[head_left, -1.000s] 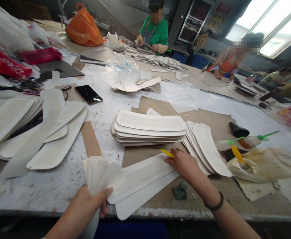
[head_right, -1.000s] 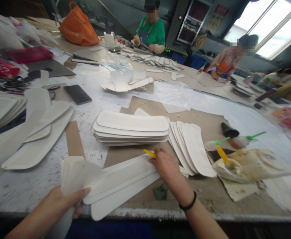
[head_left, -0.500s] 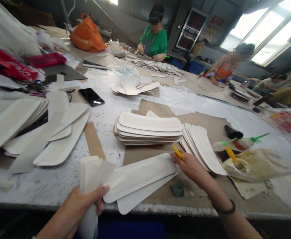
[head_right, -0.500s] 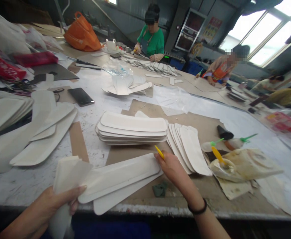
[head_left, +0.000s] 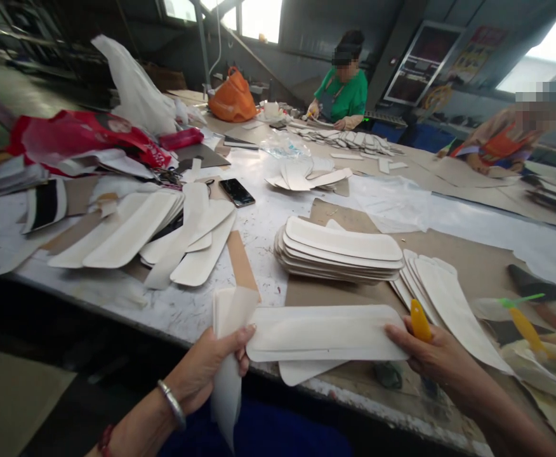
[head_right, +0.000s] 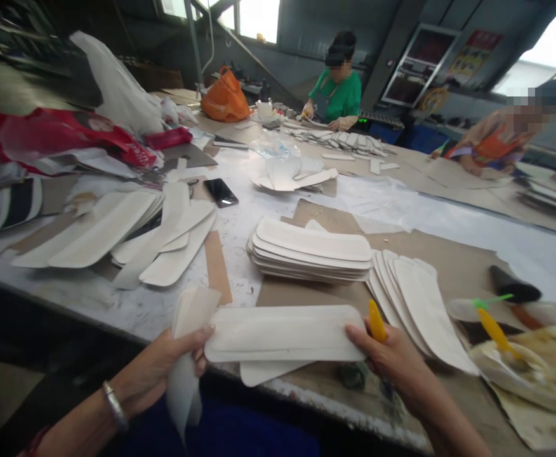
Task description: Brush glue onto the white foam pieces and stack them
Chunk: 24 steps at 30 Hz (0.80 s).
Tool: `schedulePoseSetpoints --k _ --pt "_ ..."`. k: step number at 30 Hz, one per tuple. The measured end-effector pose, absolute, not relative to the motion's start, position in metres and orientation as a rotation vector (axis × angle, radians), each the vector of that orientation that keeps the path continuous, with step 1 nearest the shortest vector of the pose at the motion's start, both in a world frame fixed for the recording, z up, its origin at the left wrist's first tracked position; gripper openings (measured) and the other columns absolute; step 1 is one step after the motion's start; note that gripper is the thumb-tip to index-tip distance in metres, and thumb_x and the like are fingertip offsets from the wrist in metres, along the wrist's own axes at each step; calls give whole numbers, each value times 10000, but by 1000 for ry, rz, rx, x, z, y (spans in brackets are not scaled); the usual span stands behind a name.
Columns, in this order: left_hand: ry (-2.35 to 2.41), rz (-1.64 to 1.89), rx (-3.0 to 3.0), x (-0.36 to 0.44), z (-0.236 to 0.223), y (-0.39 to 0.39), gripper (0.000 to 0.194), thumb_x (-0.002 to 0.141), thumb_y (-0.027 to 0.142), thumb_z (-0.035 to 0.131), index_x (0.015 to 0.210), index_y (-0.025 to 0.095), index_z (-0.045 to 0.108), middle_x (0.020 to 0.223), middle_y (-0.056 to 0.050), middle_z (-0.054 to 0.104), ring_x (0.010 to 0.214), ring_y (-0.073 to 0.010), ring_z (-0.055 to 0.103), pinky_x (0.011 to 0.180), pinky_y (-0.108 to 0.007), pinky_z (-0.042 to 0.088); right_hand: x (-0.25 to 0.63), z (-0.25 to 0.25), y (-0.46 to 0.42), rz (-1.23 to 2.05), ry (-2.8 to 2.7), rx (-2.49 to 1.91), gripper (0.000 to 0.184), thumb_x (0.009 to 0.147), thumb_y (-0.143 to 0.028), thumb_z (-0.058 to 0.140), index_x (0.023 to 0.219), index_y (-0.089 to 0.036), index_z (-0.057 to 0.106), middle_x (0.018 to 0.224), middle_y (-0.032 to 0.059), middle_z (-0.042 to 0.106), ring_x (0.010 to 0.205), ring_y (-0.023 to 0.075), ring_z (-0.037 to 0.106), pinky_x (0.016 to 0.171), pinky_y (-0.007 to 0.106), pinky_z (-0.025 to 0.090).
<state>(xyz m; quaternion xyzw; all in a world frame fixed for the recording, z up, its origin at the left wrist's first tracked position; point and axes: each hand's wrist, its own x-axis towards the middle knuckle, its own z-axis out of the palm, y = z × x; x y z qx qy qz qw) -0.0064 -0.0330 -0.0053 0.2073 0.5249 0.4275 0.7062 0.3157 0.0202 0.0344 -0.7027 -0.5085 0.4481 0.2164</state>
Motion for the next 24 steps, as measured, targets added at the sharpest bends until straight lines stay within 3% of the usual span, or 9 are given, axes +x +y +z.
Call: schedulePoseSetpoints --k 5,8,14,24 --pt "1273 958 560 -7 -1 -40 329 583 384 777 630 118 590 470 30 506 423 -59 405 429 -173 310 310 43 1 1282 -1306 -1873 524 618 -666 678 648 -200 442 541 -63 331 479 84 290 415 203 238" --pt "1108 983 511 -8 -1 -43 286 609 345 766 623 120 590 489 30 495 439 -58 397 425 -166 317 311 35 -11 1464 -1096 -1747 490 611 -638 702 689 -203 491 558 -54 374 461 85 295 397 200 277" --pt "964 1006 349 -5 -5 -45 270 602 286 788 608 117 577 476 38 460 433 -52 387 420 -164 345 315 15 -27 1586 -899 -1655 489 608 -607 738 687 -189 498 524 -76 335 443 60 241 389 163 249" --pt "1085 1030 363 2 -6 -45 316 677 399 741 745 140 573 556 36 504 454 -71 446 449 -194 404 311 22 -34 1455 -1054 -1747 492 670 -633 674 707 -178 492 544 -80 328 470 59 260 425 176 205"
